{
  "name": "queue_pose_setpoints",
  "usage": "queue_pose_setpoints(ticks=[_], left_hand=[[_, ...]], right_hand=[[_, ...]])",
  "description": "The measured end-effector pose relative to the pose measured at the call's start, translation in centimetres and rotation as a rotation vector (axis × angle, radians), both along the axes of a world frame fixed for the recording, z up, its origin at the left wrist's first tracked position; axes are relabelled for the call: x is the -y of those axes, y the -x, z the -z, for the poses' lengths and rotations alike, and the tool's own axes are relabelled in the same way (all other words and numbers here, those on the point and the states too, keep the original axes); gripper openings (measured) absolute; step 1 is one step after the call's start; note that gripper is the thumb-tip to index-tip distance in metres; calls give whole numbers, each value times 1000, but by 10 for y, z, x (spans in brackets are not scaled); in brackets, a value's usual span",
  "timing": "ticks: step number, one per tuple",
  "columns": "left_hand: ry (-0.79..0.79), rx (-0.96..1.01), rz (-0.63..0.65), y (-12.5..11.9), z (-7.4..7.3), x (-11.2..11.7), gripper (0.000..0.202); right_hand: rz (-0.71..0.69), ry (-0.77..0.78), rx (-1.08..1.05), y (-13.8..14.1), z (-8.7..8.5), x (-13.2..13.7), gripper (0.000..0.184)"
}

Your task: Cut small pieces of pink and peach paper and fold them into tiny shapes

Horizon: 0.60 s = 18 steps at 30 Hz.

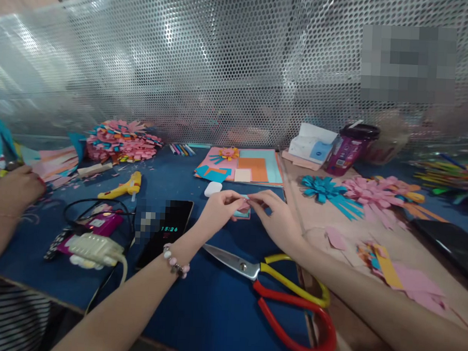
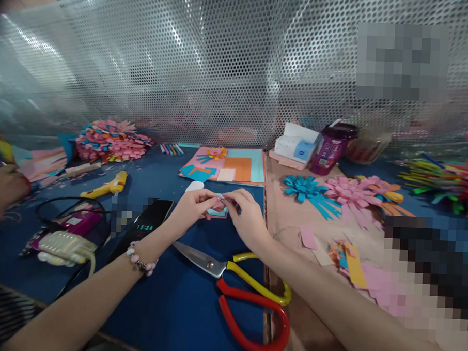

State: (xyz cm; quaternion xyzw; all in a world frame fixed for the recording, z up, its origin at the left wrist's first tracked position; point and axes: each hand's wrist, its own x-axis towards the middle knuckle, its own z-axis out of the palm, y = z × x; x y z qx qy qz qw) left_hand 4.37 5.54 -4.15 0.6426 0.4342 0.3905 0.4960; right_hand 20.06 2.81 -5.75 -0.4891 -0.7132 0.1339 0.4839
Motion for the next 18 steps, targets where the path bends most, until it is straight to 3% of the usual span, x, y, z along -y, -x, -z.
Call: queue_pose_setpoints(ticks=[8,18], left_hand=[[44,22,-131,3,-1,0,26],[33,86,-93,1,1,2,24]], right_hand=[[-2,-173,94,3,2,1,27],[-3,-196,71,3,0,2,22]])
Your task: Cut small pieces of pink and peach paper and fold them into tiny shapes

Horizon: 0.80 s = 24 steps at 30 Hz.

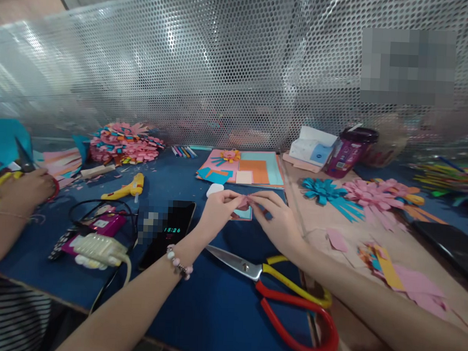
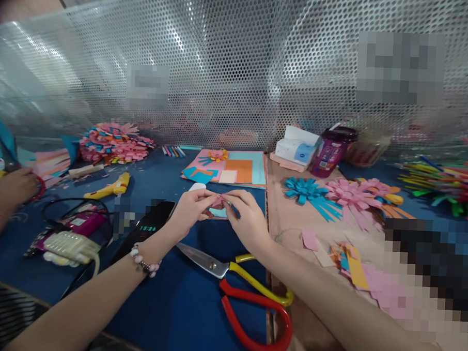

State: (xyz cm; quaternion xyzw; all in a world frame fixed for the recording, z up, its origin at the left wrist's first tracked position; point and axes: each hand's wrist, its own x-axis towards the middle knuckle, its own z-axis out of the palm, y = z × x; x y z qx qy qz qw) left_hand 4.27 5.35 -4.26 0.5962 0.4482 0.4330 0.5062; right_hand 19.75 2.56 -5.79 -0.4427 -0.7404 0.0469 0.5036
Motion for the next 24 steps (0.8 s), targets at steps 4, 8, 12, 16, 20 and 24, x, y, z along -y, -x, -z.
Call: queue_pose_setpoints(ticks=[4,8,12,16,20,24], left_hand=[[-6,7,56,-1,-1,1,22],[-36,-5,106,-2,1,-1,23],[-89,-27,107,-2,3,-3,22],[-135,-48,133,-2,4,-4,25],[-147,-67,147,-1,4,-4,26],[-88,-67,130,0,4,-4,26]], right_hand=[[-12,95,-89,-1,-2,-2,16],[-3,214,-186,-2,-3,-2,18],[-54,284,-212,-3,-2,-2,20],[-48,330,-302,-6,-2,-4,21],[-36,407,-362,-8,-1,-7,22],[-113,437,-382,-8,0,-8,25]])
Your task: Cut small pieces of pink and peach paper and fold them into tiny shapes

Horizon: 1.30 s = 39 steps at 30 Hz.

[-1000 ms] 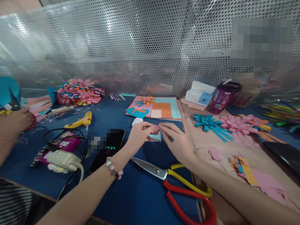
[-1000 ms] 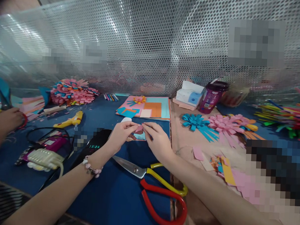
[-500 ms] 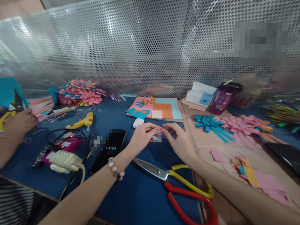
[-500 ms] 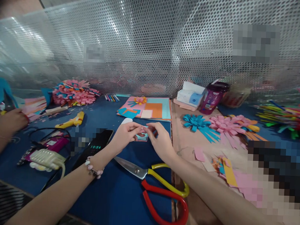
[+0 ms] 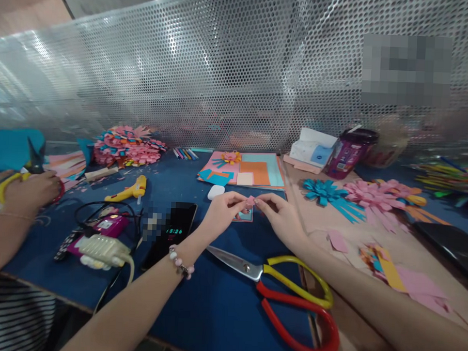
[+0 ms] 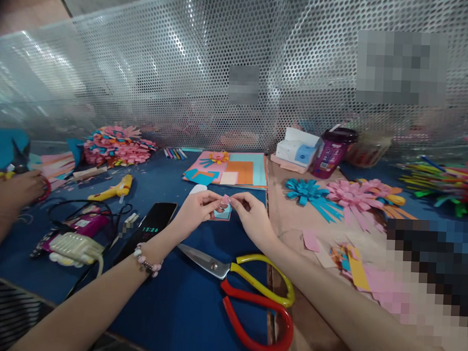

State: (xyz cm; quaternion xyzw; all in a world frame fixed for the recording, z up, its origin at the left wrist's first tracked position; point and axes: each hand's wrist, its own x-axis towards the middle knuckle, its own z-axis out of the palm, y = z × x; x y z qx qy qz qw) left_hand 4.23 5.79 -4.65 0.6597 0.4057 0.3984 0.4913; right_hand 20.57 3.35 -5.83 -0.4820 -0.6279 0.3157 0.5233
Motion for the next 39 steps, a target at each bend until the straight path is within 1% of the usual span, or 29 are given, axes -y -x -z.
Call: queue_pose_setpoints(ticks=[6,9,12,14,16,21,26,28,32,36,39], left_hand=[[43,7,-7,0,5,-4,26],[9,-3,3,0,6,-4,28],[-53,-11,6,-1,3,-1,28],[-58,-10,-10,-1,0,0,28],[-37,-5,-26,-1,-1,1,28],[20,26,-77,-1,-2,2,27],[32,43,-119,-1,-2,1,26],[13,49,-125,-1,0,1,25],[3,25,-121,-1,1,2,26],[37,40,-75,-2,-2,4,25],[13,85,-49,-3,-3,5,21]], right_hand=[[1,34,19,-1,1,-1,23],[2,35,34,-2,1,-2,23],[7,39,61,-1,0,-1,24],[4,39,82,0,-1,0,23],[18,-10,108,1,-2,2,21],[85,-291,249,5,0,4,18],[126,-476,350,7,2,4,20],[135,-511,379,7,3,4,20],[132,-509,399,7,4,4,18],[150,-536,409,5,3,4,15],[170,-551,433,5,2,6,14]])
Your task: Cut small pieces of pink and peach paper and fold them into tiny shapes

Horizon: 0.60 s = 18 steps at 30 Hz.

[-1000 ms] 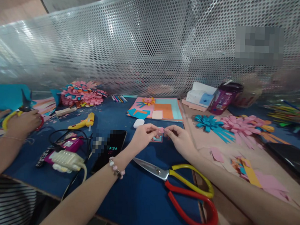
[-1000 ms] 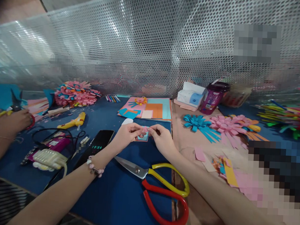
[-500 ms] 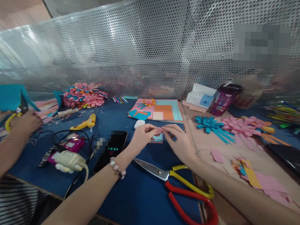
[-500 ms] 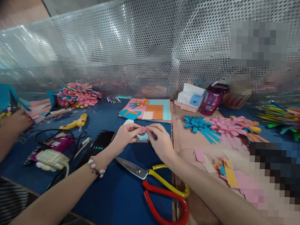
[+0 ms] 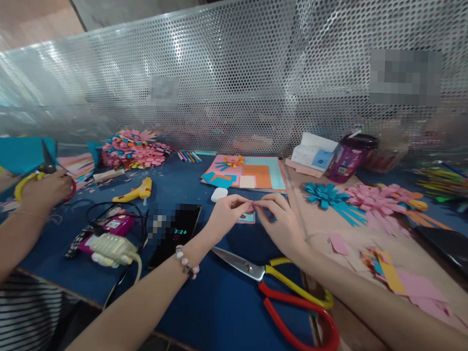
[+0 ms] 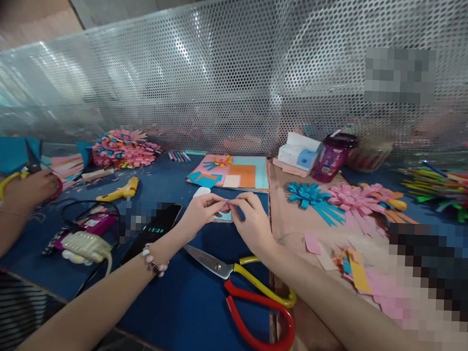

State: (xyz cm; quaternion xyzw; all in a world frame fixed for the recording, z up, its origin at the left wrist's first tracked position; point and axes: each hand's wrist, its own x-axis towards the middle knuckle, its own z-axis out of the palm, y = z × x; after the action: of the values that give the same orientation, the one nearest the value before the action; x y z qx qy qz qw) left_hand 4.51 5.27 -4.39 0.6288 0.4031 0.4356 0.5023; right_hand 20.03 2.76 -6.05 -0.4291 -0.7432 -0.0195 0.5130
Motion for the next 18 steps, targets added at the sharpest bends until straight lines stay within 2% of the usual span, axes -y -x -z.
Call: queue_pose_setpoints(ticks=[8,18], left_hand=[[-49,15,6,-1,1,-1,18],[96,192,-31,-2,-3,2,21]], right_hand=[[23,-12,31,1,0,1,14],[45,-80,147,4,-1,4,22]])
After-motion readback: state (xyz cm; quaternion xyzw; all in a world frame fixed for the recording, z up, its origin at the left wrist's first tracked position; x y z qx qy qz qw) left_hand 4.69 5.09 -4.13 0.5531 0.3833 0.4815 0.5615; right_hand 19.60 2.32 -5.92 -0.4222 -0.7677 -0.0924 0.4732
